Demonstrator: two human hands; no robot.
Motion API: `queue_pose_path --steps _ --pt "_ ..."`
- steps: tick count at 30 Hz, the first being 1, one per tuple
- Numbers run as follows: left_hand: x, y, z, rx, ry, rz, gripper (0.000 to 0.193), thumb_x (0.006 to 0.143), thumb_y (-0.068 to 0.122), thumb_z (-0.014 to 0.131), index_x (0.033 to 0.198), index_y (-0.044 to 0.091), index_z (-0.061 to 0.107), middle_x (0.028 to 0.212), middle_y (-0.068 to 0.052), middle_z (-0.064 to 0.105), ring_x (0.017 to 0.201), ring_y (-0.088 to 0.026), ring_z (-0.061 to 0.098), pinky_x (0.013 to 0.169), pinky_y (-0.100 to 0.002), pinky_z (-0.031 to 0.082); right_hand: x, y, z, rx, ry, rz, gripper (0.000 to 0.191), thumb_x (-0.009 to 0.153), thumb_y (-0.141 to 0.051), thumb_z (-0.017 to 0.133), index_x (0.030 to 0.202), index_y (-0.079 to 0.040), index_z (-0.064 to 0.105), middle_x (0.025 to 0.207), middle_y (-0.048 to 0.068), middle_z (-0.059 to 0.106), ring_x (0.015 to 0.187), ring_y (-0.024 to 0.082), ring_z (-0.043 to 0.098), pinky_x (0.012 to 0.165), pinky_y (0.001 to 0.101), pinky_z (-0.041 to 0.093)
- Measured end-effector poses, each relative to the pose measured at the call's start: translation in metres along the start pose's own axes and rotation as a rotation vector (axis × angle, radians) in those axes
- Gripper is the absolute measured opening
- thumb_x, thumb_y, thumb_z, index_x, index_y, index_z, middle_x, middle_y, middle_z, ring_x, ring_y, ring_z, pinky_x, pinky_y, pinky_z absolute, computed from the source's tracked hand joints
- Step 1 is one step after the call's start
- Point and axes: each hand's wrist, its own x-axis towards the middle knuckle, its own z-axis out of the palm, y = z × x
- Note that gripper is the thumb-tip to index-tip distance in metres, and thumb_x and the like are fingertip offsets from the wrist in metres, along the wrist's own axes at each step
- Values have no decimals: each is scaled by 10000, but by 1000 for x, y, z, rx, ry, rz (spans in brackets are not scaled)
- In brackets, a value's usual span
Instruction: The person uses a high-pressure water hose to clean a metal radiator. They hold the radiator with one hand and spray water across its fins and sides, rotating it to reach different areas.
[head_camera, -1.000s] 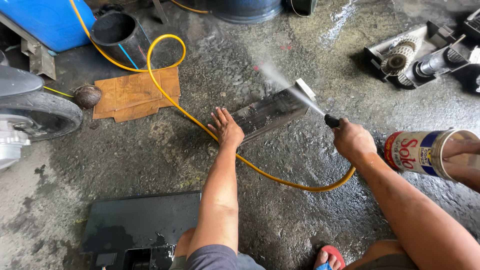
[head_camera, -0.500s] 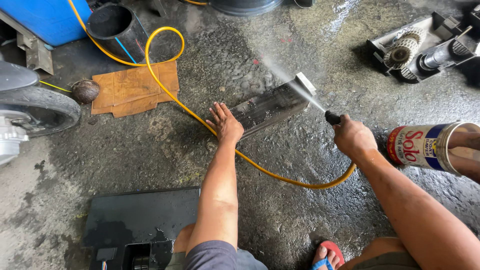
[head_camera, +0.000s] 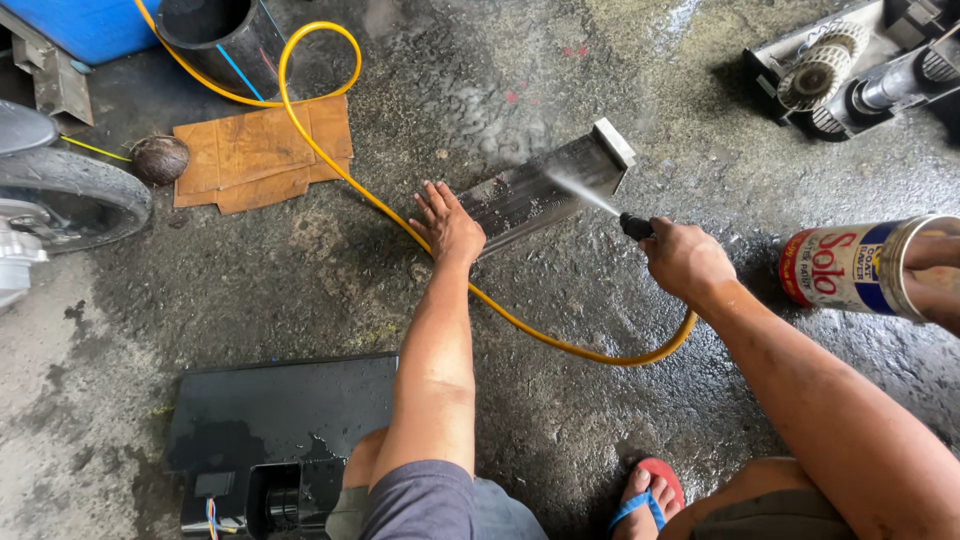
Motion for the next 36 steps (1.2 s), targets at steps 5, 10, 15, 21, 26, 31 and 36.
queue_pose_path --steps 5,10,15,21,26,31,36 --pt "0 -1 -1 -2 8 -2 948 902 132 605 1625 57 -4 1715 -147 -70 1582 -349 -64 1261 -601 15 -4 -5 3 -7 47 -65 325 1084 -338 447 1265 -118 604 858 144 692 698 266 669 677 471 572" --pt "2 -2 0 15 20 8 954 908 150 619 1627 61 -1 1715 -146 -61 1581 -361 -42 1260 -605 41 -10 -12 2 9 -25 -29 319 1098 -348 433 1250 -118 592 840 137 688 672 253 679 623 456 579" --pt "4 -2 -1 40 1 -5 982 901 164 638 1623 69 -21 1713 -140 -70 1580 -361 -39 1264 -601 47 -10 -13 4 34 -70 -23 304 1106 -341 421 1211 -124 607 818 125 672 658 249 649 607 461 567" --pt "6 -3 0 34 -1 2 985 912 144 624 1625 73 -51 1711 -151 -92 1575 -368 -59 1263 -593 30 -4 -4 6 27 -62 0 325 1105 -346 434 1214 -107 626 815 117 681 640 213 627 600 427 582" --pt "7 -4 2 28 -12 -3 982 914 143 622 1622 76 -55 1712 -148 -92 1577 -367 -65 1269 -587 35 -2 2 1 44 -78 23 347 1100 -356 450 1318 -134 603 829 121 699 649 213 650 625 418 577" --pt "6 -3 1 14 4 4 970 919 124 611 1626 71 -50 1713 -153 -88 1576 -374 -60 1267 -581 59 -4 -1 6 48 -94 -36 338 1077 -356 478 1313 -170 633 846 99 701 667 202 648 650 404 586" --pt "2 0 -4 20 -11 -23 959 913 111 600 1628 83 -38 1717 -131 -88 1581 -358 -55 1275 -560 80 -4 -4 11 36 -103 -62 332 1078 -346 481 1304 -161 637 852 105 707 669 204 650 668 421 596"
